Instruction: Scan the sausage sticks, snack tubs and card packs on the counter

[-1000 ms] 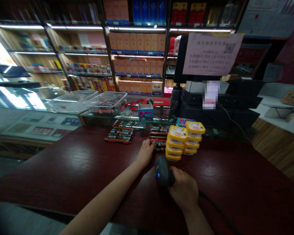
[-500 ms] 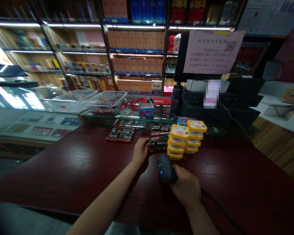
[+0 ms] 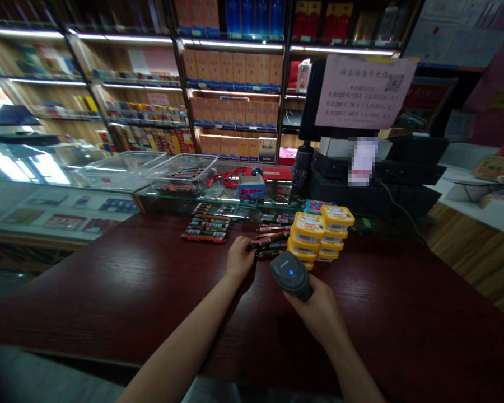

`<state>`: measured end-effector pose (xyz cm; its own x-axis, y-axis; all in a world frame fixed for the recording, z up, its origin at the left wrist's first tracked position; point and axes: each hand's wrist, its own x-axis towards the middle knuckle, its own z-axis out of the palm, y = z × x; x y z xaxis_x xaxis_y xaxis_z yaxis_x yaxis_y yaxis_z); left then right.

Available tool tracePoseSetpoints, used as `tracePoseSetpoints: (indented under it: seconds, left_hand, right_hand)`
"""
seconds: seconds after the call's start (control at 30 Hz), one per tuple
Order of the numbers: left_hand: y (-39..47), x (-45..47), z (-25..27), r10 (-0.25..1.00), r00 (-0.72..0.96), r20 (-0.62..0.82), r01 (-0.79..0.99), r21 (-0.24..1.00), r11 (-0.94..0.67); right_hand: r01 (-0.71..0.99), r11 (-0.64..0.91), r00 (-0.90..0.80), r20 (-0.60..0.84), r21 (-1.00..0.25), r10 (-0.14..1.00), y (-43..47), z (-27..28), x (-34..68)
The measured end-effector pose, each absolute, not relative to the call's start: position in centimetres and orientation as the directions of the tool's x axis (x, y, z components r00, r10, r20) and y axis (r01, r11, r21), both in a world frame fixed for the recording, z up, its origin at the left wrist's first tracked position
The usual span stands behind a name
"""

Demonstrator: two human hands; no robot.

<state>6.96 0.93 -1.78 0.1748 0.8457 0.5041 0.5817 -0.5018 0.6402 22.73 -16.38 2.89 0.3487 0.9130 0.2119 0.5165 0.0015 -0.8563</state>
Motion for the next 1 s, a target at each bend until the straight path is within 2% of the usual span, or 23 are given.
tracePoseSetpoints:
  seconds: [0.2, 0.33, 0.4, 0.5, 0.57, 0.63, 0.8, 1.0]
  left_hand:
    - [1.2, 7.1, -1.9, 0.864, 0.162, 0.476, 0.625, 0.628, -0.463]
    - [1.1, 7.0, -1.7, 0.847, 0.202, 0.492, 0.628, 0.599, -0.497]
    - [1.0, 7.0, -1.6, 0.836, 0.242, 0.493, 0.656, 0.551, -0.515]
    - [0.8, 7.2, -1.5, 0.833, 0.284, 0.475, 0.726, 0.462, -0.51]
    - [0.6, 7.3, -1.4, 0.839, 0.29, 0.461, 0.763, 0.419, -0.493]
    - [0.5, 7.1, -1.1, 0.844, 0.28, 0.458, 0.795, 0.382, -0.471]
    - [2.3, 3.6, 0.7, 0.829, 0.301, 0.471, 0.841, 0.279, -0.464]
    - [4.8, -6.6, 1.9, 0.84, 0.318, 0.439, 0.808, 0.338, -0.483]
  right_hand:
    - [0.514, -0.07, 0.366, 0.146, -0.855, 0.919, -16.3, 2.5, 23.2]
    - [0.584, -0.02, 0.348, 0.228, -0.811, 0.909, -16.4, 2.2, 23.3]
    - [0.726, -0.035, 0.321, 0.293, -0.686, 0.901, -16.5, 1.8, 23.2]
    - [0.921, -0.092, 0.253, 0.398, -0.379, 0.882, -17.0, 0.9, 23.1]
    - [0.974, -0.072, 0.168, 0.469, -0.215, 0.867, -17.2, 0.2, 23.0]
    - [0.991, -0.036, 0.097, 0.516, -0.126, 0.851, -17.3, -0.4, 23.1]
    - [0.992, -0.02, 0.084, 0.539, -0.124, 0.838, -17.3, -0.9, 23.4]
    - [0.983, -0.082, 0.152, 0.468, -0.166, 0.871, -17.4, -0.7, 23.3]
